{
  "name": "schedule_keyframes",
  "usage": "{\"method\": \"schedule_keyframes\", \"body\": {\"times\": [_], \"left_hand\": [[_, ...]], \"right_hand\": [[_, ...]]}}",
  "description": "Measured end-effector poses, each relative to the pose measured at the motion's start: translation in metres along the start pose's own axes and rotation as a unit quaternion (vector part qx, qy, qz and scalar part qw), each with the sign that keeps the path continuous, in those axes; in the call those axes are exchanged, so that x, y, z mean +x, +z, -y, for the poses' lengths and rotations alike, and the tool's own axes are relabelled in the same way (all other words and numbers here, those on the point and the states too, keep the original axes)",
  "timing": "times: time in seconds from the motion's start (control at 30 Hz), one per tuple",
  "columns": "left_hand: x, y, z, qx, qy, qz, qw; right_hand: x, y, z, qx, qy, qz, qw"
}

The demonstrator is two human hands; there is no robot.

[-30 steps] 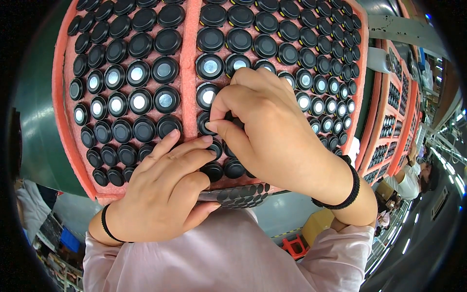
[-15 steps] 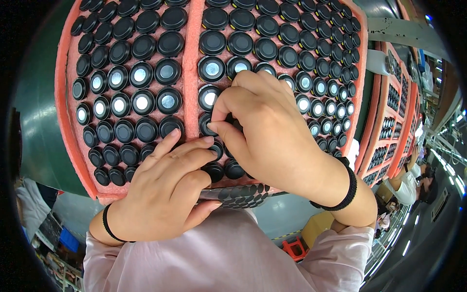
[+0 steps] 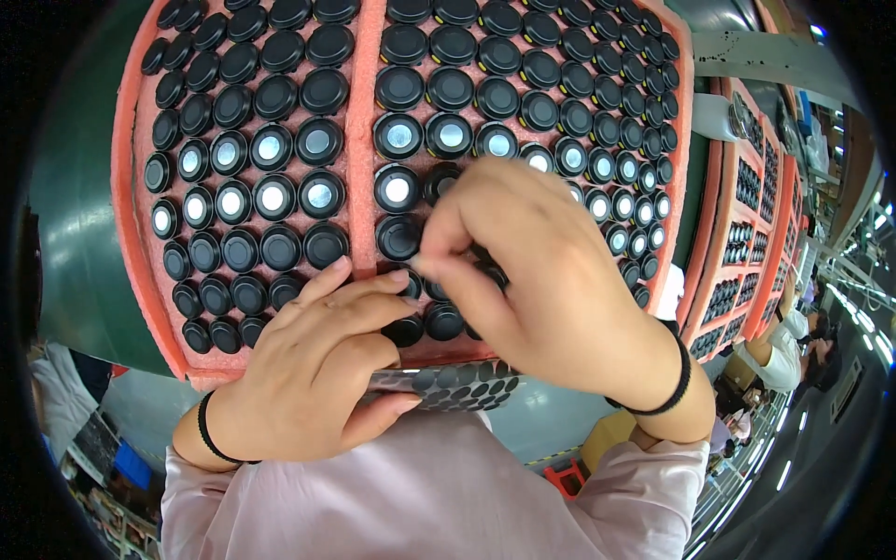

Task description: The person peels small black stickers from a plastic sheet and presses them onto the center of round black components arranged in a pink foam tray. They repeat this process for several components, occasionally folding the sheet to access more stickers.

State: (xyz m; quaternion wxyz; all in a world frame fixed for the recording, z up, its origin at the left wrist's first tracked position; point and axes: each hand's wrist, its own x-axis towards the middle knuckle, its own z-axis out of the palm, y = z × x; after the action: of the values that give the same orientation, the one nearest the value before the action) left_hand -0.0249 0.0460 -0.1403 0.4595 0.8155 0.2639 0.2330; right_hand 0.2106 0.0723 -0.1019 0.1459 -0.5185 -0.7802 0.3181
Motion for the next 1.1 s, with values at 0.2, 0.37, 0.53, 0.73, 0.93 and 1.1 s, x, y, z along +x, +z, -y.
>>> {"method": "schedule_keyframes", "body": {"times": [0.2,0.37,0.53,0.73,0.93,1.1], "left_hand": [[0.003,-0.001,-0.009,-0.019,0.004,-0.045,0.999],[0.013,0.001,-0.025,-0.058,-0.022,-0.079,0.995],[0.025,0.008,-0.025,-0.012,-0.036,-0.028,0.999],[0.030,0.025,-0.008,0.042,0.026,-0.050,0.998],[0.032,0.025,-0.009,0.081,0.048,-0.053,0.994],[0.032,0.023,-0.010,0.120,0.047,-0.051,0.990]], "right_hand": [[-0.040,-0.012,0.012,0.234,0.018,0.110,0.966],[-0.053,-0.027,0.014,0.125,0.017,0.121,0.985],[-0.056,-0.032,0.006,0.088,-0.012,0.097,0.991],[-0.050,-0.025,0.006,0.049,-0.038,0.001,0.998],[-0.048,-0.012,0.003,0.039,-0.066,-0.021,0.997],[-0.045,-0.010,0.001,0.005,-0.106,-0.017,0.994]]}}
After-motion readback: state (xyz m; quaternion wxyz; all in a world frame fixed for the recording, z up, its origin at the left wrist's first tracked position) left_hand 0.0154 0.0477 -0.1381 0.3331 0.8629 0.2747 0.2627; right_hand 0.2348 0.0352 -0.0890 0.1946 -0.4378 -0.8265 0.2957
